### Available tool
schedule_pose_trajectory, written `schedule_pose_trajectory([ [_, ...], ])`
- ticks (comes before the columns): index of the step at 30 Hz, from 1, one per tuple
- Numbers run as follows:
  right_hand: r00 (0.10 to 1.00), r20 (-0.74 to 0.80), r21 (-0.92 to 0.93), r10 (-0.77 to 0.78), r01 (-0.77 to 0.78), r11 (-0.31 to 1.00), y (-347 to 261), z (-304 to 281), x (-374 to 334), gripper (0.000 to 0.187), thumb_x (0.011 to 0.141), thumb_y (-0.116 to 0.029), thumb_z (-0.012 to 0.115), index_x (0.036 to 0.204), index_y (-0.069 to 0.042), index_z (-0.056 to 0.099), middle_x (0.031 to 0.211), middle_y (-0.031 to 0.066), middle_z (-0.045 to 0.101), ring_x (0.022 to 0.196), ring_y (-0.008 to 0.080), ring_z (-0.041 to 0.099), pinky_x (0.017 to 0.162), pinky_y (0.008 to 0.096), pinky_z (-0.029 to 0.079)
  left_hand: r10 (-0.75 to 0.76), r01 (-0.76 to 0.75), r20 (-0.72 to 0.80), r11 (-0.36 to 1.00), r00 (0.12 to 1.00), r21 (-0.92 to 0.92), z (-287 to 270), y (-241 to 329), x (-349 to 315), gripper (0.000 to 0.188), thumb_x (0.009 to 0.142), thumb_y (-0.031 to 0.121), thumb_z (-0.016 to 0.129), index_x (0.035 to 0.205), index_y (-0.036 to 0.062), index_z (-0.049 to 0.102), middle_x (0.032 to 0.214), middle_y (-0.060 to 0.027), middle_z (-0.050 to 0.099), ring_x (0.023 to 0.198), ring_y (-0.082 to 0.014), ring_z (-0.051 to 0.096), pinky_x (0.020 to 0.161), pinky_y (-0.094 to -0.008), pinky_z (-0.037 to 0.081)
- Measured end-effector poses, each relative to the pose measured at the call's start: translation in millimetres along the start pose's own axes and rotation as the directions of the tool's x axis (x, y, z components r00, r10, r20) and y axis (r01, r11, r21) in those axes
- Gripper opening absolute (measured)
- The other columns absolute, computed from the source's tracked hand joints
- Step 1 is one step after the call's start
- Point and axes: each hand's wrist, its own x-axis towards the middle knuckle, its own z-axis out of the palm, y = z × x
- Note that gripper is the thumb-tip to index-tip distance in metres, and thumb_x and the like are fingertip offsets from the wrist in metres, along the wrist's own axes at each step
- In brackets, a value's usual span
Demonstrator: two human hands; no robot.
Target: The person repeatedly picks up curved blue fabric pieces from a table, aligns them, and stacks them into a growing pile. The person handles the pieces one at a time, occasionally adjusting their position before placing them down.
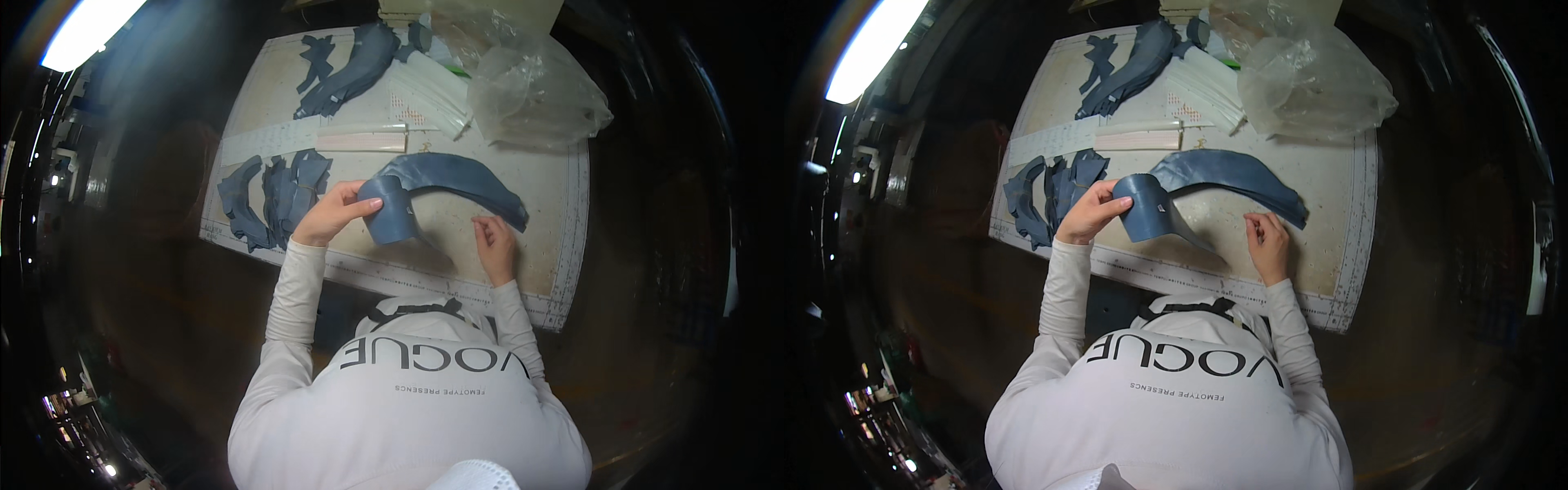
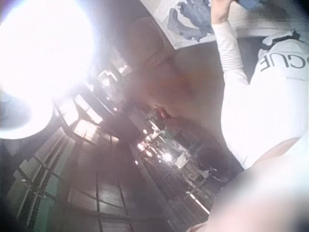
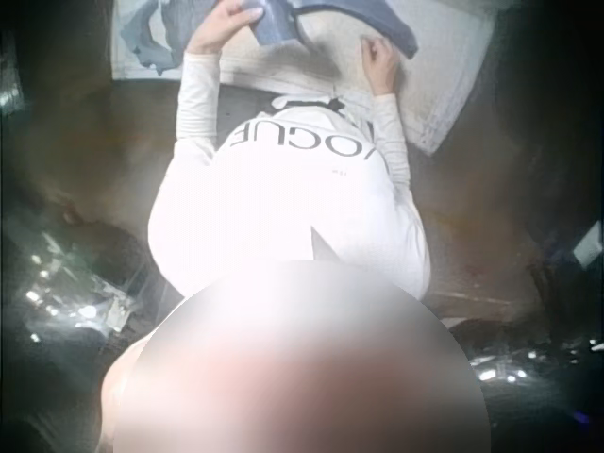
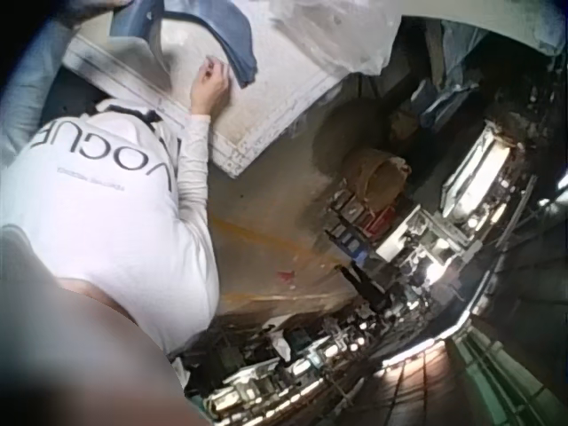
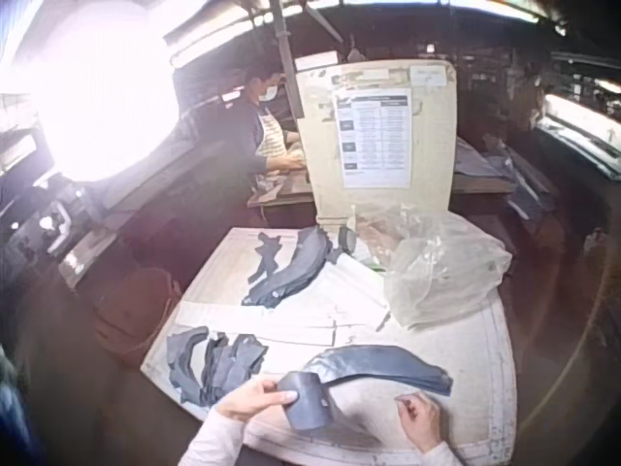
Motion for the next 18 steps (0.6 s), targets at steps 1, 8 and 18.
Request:
schedule_pose_trajectory([
  [1, 1.0, 0.002, 0.045, 0.012, -0.013, 0.999, -2.7, 11.5, -2.0, 0.012, 0.086, -0.005, 0.064, 0.097, -0.004, 0.068, 0.083, 0.0056, 0.059, 0.06, 0.0135, 0.053, 0.053, 0.0264, 0.042, 0.048, -0.049, -0.018, 0.998, 0.999, -0.049, -9.5, 19.3, -5.5, 0.033, 0.092, 0.024, 0.065, 0.114, -0.0016, 0.064, 0.1, -0.0034, 0.068, 0.089, -0.0087, 0.06, 0.083, -0.0243, 0.046],
  [8, 0.981, 0.09, -0.016, -0.17, 0.172, 0.985, -0.1, 54.3, -26.7, 0.015, 0.084, 0.002, 0.06, 0.094, -0.005, 0.069, 0.089, 0.0093, 0.058, 0.066, 0.0208, 0.057, 0.061, 0.0303, 0.047, -0.005, -0.007, -0.332, 0.999, 0.943, -0.036, -126.3, 112.0, 18.6, 0.024, 0.092, 0.021, 0.065, 0.107, 0.002, 0.063, 0.095, -0.0047, 0.069, 0.08, -0.0097, 0.065, 0.074, -0.0215, 0.051],
  [18, 0.995, 0.092, -0.04, -0.048, 0.052, 0.998, -0.7, 56.3, -27.1, 0.018, 0.08, 0.002, 0.061, 0.093, -0.007, 0.068, 0.089, 0.0099, 0.056, 0.081, 0.0299, 0.059, 0.069, 0.037, 0.049, 0.259, -0.378, -0.591, 0.922, 0.764, -0.085, -312.0, 151.7, 233.4, 0.021, 0.092, 0.011, 0.061, 0.111, 0.0071, 0.054, 0.101, -0.004, 0.062, 0.085, -0.0162, 0.064, 0.072, -0.0288, 0.055],
])
